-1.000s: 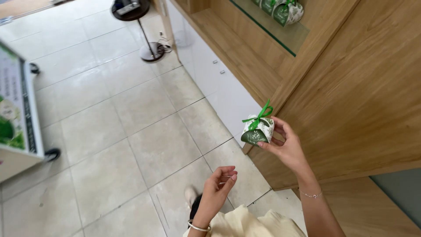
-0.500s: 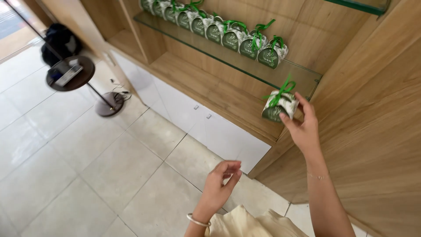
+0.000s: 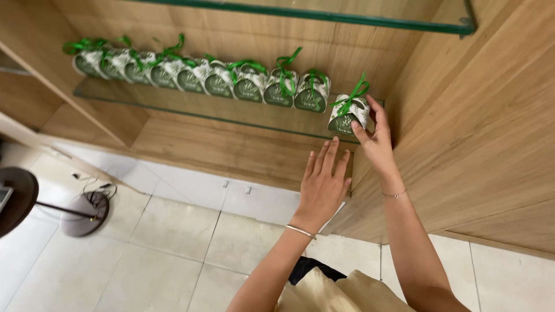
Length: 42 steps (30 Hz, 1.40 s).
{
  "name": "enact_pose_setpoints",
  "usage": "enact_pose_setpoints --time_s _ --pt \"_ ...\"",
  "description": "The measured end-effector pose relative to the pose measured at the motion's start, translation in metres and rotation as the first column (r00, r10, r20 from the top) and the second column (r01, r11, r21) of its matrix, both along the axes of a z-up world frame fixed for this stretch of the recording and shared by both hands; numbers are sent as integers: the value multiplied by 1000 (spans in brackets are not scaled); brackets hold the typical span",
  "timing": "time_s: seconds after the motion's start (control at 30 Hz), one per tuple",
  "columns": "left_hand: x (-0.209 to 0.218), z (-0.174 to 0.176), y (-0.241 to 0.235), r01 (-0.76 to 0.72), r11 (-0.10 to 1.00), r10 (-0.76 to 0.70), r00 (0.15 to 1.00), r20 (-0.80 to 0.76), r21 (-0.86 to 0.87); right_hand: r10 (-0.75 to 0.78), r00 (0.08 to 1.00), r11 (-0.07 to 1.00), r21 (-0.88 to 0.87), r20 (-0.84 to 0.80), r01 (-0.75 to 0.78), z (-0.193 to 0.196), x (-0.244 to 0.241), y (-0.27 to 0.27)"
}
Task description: Taking packaged candle gift boxes from a workspace and arranging them on a display shelf.
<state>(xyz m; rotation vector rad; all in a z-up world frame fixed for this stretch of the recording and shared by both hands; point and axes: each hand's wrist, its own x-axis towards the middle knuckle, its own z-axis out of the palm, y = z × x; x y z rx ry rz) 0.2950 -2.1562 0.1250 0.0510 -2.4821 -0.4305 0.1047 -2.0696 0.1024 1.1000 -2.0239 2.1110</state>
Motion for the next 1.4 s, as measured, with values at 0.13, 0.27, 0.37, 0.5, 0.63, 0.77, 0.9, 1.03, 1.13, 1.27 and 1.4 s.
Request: enact_pose_setpoints --time_s 0.13,0.27,0.37,0.5,0.63,0.77,0.9,1.03,1.13,1.27,1.4 --pt "-42 -15 -11 43 997 -40 997 60 -59 -28 999 1000 10 27 28 1 -15 -13" --pt "-70 -28 -19 57 996 -50 993 104 -66 -139 981 976 148 -135 158 0 -25 -28" --pt "-79 -33 -20 69 996 -64 994 87 -59 -189 963 953 200 -192 227 4 -26 -34" --pt "-80 -37 -17 99 995 -98 993 68 -2 -362 930 895 259 -59 365 29 -8 -43" --pt "-83 -32 -27 162 987 -163 985 58 23 -478 878 840 279 -25 466 19 -5 -46" --pt "-67 -31 -38 270 960 -274 959 64 66 -535 813 786 216 -231 579 36 41 -45" --pt "-32 -36 -53 440 873 -461 885 63 212 -567 798 770 211 -204 602 36 106 -39" --pt "1 -39 -66 518 724 -609 790 71 455 -695 708 650 311 -125 693 7 158 -23" --pt "18 -58 -74 445 561 -700 705 114 698 -782 620 555 385 -59 737 -16 196 -5" --pt "37 -95 -69 319 456 -801 555 226 831 -891 453 369 529 -33 764 -37 252 19" --pt "52 -99 -41 223 408 -881 351 318 885 -972 218 220 668 88 711 -38 298 39"
